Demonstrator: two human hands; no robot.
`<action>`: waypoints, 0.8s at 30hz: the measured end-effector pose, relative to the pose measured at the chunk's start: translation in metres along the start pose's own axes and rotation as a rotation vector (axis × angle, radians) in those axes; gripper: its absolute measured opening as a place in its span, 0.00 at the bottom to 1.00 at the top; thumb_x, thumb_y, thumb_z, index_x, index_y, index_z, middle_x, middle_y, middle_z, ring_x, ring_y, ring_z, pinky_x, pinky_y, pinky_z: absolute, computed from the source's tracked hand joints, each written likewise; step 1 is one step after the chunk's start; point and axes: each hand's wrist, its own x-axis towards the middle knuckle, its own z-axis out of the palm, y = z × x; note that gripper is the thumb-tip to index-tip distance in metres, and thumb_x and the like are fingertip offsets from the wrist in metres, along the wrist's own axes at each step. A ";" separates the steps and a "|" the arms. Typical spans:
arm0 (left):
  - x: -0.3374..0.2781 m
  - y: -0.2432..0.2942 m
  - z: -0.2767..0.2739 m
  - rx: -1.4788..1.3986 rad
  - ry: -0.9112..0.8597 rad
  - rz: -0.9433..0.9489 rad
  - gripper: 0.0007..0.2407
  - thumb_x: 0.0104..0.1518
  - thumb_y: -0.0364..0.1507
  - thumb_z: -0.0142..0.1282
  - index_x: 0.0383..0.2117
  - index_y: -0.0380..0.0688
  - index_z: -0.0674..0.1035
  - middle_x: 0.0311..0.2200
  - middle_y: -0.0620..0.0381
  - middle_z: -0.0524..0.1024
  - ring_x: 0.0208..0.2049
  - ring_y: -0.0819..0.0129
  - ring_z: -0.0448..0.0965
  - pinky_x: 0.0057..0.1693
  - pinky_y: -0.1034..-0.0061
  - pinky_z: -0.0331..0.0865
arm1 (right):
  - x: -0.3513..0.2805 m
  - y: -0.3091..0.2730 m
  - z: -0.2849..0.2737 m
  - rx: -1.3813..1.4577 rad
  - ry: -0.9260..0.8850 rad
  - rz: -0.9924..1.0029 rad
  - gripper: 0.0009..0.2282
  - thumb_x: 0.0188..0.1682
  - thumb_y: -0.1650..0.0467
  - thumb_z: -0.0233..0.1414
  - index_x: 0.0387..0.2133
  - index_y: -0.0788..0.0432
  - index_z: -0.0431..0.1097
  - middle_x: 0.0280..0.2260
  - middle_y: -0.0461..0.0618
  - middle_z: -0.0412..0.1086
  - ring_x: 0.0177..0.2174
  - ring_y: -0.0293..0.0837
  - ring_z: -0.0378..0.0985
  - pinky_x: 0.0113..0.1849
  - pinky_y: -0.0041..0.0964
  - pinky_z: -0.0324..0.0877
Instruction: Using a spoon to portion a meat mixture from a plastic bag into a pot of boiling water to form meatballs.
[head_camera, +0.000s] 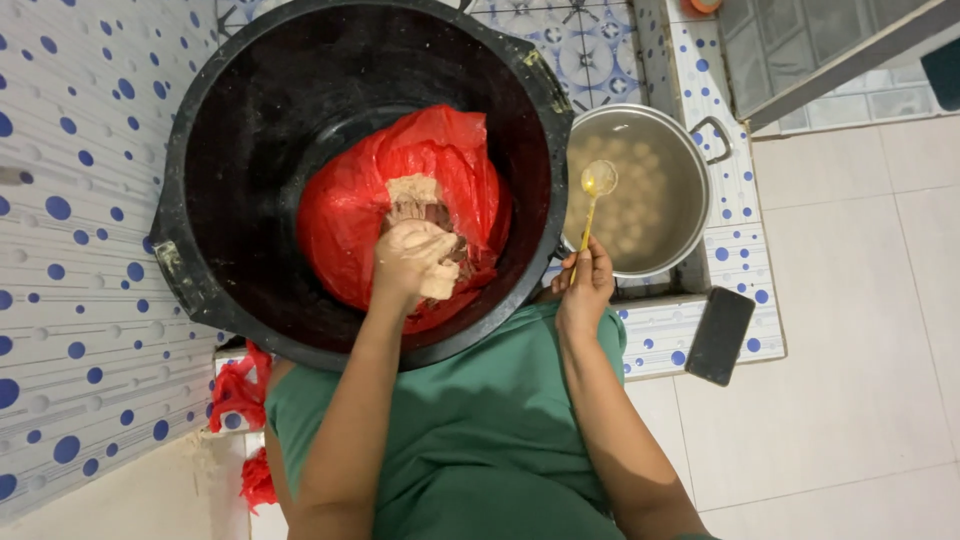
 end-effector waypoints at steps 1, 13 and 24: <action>-0.009 0.006 0.006 -0.003 0.004 -0.001 0.10 0.50 0.19 0.71 0.34 0.34 0.80 0.17 0.48 0.77 0.15 0.64 0.78 0.15 0.68 0.73 | -0.001 -0.002 0.001 -0.003 -0.003 0.002 0.11 0.61 0.75 0.41 0.54 0.66 0.64 0.22 0.53 0.68 0.12 0.38 0.60 0.13 0.31 0.64; -0.009 -0.015 0.007 -0.006 -0.076 0.260 0.19 0.37 0.16 0.77 0.32 0.37 0.76 0.22 0.48 0.80 0.29 0.65 0.85 0.37 0.72 0.82 | 0.002 -0.002 0.000 -0.014 0.003 0.027 0.10 0.61 0.74 0.41 0.53 0.62 0.65 0.22 0.52 0.67 0.11 0.38 0.60 0.13 0.31 0.64; -0.033 0.015 0.028 0.012 -0.089 0.195 0.13 0.46 0.17 0.72 0.38 0.37 0.83 0.28 0.45 0.83 0.32 0.67 0.85 0.43 0.74 0.82 | -0.002 -0.012 0.003 -0.077 -0.017 0.018 0.12 0.61 0.74 0.40 0.54 0.64 0.65 0.22 0.50 0.66 0.13 0.36 0.60 0.15 0.31 0.65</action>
